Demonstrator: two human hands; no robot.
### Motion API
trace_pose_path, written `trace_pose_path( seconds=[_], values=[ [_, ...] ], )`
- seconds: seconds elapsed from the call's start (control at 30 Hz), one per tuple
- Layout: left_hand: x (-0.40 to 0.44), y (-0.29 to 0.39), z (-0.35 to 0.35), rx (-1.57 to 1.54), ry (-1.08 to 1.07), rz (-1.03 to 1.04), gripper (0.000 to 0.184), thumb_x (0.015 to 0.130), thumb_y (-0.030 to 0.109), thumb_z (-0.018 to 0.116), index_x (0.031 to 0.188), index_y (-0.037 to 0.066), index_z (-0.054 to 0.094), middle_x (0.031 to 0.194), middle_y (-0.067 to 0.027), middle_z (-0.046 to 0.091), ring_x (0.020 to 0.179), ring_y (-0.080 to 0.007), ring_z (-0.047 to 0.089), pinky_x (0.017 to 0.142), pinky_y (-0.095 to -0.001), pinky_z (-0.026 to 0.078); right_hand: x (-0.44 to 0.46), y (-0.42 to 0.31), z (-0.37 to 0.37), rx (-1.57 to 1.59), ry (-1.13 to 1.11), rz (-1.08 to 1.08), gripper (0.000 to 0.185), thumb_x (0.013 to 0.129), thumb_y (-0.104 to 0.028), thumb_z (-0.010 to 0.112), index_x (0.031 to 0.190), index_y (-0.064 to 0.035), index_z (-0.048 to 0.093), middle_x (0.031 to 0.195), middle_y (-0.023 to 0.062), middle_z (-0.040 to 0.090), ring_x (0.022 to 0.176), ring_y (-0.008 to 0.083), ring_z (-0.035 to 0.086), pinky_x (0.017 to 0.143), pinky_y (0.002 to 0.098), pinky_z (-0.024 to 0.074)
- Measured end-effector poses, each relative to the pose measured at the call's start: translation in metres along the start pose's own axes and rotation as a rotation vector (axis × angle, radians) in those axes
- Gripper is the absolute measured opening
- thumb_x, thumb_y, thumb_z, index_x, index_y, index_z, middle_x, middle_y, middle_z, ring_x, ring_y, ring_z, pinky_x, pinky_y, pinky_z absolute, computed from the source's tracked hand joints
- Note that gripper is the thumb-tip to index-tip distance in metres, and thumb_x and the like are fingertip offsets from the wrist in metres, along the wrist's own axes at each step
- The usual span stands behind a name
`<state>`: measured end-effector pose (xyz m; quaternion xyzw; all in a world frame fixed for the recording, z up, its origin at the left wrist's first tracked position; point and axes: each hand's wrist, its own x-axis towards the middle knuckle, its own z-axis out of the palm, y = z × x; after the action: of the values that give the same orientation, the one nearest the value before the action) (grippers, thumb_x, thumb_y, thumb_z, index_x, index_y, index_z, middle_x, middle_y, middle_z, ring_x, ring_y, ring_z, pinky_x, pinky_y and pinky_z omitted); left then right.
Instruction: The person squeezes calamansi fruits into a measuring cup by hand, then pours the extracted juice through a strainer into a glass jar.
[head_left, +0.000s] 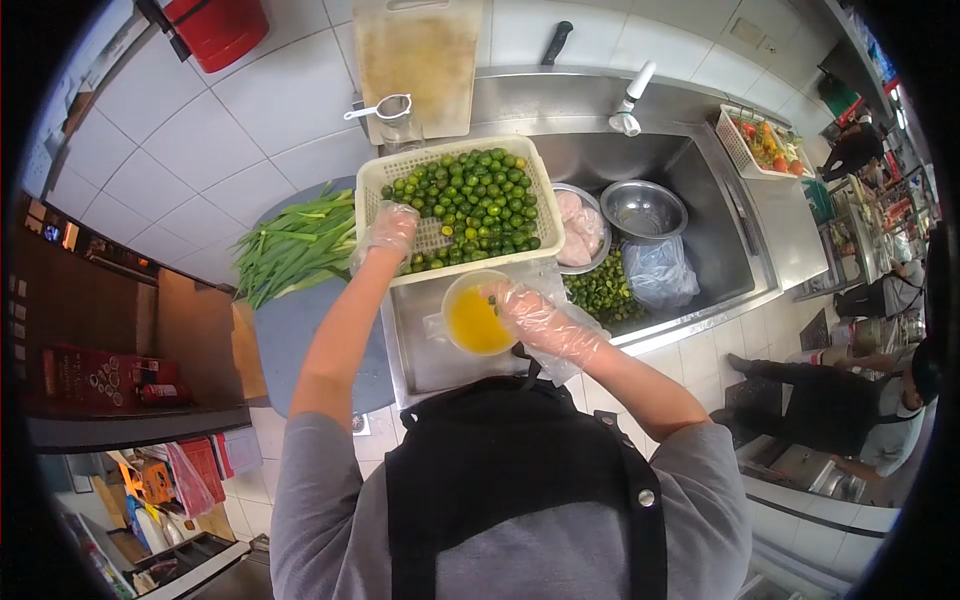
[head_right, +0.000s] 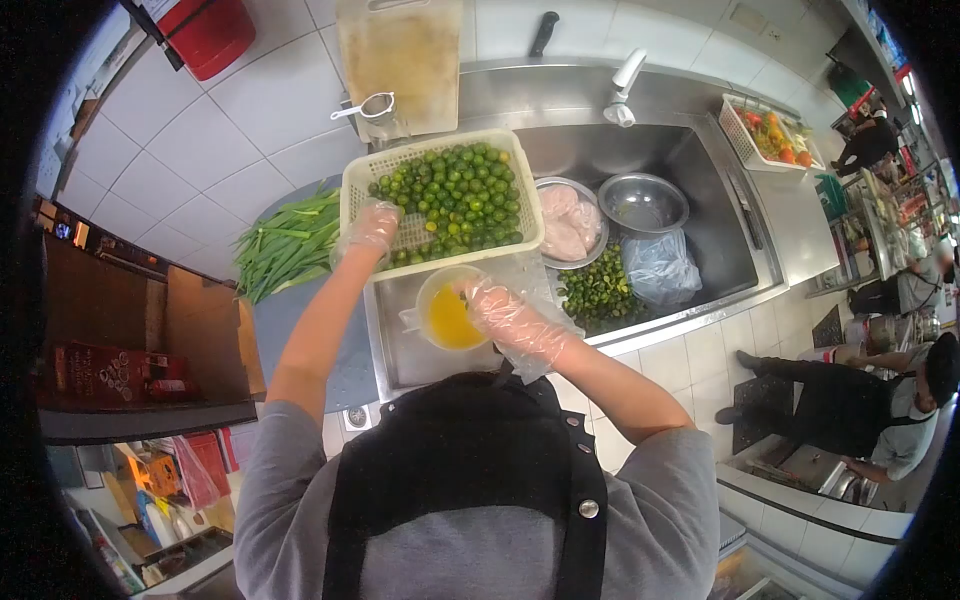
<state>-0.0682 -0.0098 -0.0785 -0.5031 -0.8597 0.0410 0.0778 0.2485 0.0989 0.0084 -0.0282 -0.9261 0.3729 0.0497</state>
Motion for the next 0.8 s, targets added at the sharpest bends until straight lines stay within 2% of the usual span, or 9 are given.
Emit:
trace_pose_path(
  seconds=[0.27,0.33,0.37,0.43,0.47,0.53,0.67,0.77,0.8],
  values=[
    [-0.012,0.012,-0.033,0.018,-0.132,0.026,0.018,0.086,0.008,0.056,0.098,0.010,0.070,0.102,-0.0130,0.071,0.103,-0.0307,0.065,0.092,-0.0412,0.049,0.012,0.011,0.009,-0.065,0.111,-0.197,0.025,0.086,0.001,0.050,0.111,-0.0010,0.052,0.090,0.0213,0.062,0.086,0.0387,0.064,0.076,0.0443,0.0513],
    [-0.021,0.016,-0.064,-0.245,-0.122,-0.059,0.018,0.086,0.015,0.062,0.101,0.008,0.068,0.102,-0.0145,0.070,0.105,-0.0338,0.063,0.096,-0.0429,0.046,0.013,0.000,0.001,-0.054,0.092,-0.209,0.024,0.086,0.002,0.051,0.110,-0.0008,0.052,0.090,0.0211,0.061,0.086,0.0385,0.063,0.076,0.0442,0.0510],
    [-0.025,0.019,-0.074,-0.246,-0.123,-0.063,0.018,0.086,0.015,0.062,0.101,0.008,0.068,0.102,-0.0145,0.070,0.105,-0.0338,0.063,0.096,-0.0429,0.046,0.014,-0.004,-0.001,-0.042,0.076,-0.219,0.023,0.086,0.002,0.051,0.109,-0.0005,0.052,0.091,0.0208,0.060,0.086,0.0384,0.062,0.076,0.0440,0.0507],
    [-0.032,0.024,-0.090,-0.439,0.053,-0.188,0.026,0.083,0.021,0.069,0.106,0.008,0.067,0.101,-0.0169,0.069,0.104,-0.0349,0.063,0.095,-0.0434,0.048,0.015,-0.003,0.000,-0.017,0.070,-0.204,0.024,0.085,0.002,0.051,0.109,-0.0004,0.052,0.091,0.0208,0.060,0.086,0.0387,0.062,0.077,0.0446,0.0506],
    [-0.037,0.025,-0.099,-0.440,0.054,-0.192,0.026,0.083,0.021,0.069,0.106,0.008,0.067,0.101,-0.0169,0.069,0.104,-0.0349,0.063,0.095,-0.0434,0.048,0.015,-0.003,0.000,0.009,0.066,-0.186,0.026,0.084,0.003,0.051,0.110,-0.0003,0.051,0.091,0.0208,0.060,0.087,0.0390,0.062,0.077,0.0451,0.0504],
    [-0.046,0.026,-0.117,-0.494,0.155,-0.236,0.038,0.083,0.025,0.070,0.116,0.006,0.064,0.113,-0.0201,0.066,0.105,-0.0352,0.062,0.093,-0.0434,0.049,0.013,-0.007,-0.004,0.034,0.044,-0.155,0.026,0.083,0.003,0.051,0.109,0.0000,0.052,0.091,0.0212,0.060,0.087,0.0393,0.062,0.077,0.0455,0.0504],
    [-0.067,0.028,-0.150,-0.681,0.139,-0.245,0.044,0.082,0.025,0.072,0.120,0.006,0.063,0.115,-0.0195,0.065,0.101,-0.0351,0.064,0.091,-0.0411,0.050,0.016,-0.013,-0.005,0.045,0.089,-0.129,0.026,0.082,0.005,0.051,0.107,0.0004,0.053,0.092,0.0228,0.062,0.088,0.0408,0.062,0.078,0.0468,0.0500],
    [-0.085,0.042,-0.163,-0.860,0.119,-0.332,0.045,0.081,0.022,0.075,0.120,0.005,0.063,0.117,-0.0164,0.066,0.099,-0.0309,0.066,0.088,-0.0380,0.052,0.019,-0.004,0.003,-0.006,0.174,-0.245,0.023,0.082,0.004,0.050,0.105,0.0006,0.054,0.092,0.0234,0.062,0.087,0.0413,0.061,0.077,0.0479,0.0496],
    [-0.091,0.047,-0.164,-1.032,0.151,-0.377,0.043,0.080,0.020,0.076,0.119,0.005,0.064,0.116,-0.0141,0.067,0.099,-0.0278,0.066,0.087,-0.0366,0.052,0.019,-0.008,0.001,-0.006,0.171,-0.247,0.023,0.082,0.004,0.050,0.105,0.0006,0.054,0.092,0.0234,0.062,0.087,0.0413,0.061,0.077,0.0479,0.0496]
  ],
)
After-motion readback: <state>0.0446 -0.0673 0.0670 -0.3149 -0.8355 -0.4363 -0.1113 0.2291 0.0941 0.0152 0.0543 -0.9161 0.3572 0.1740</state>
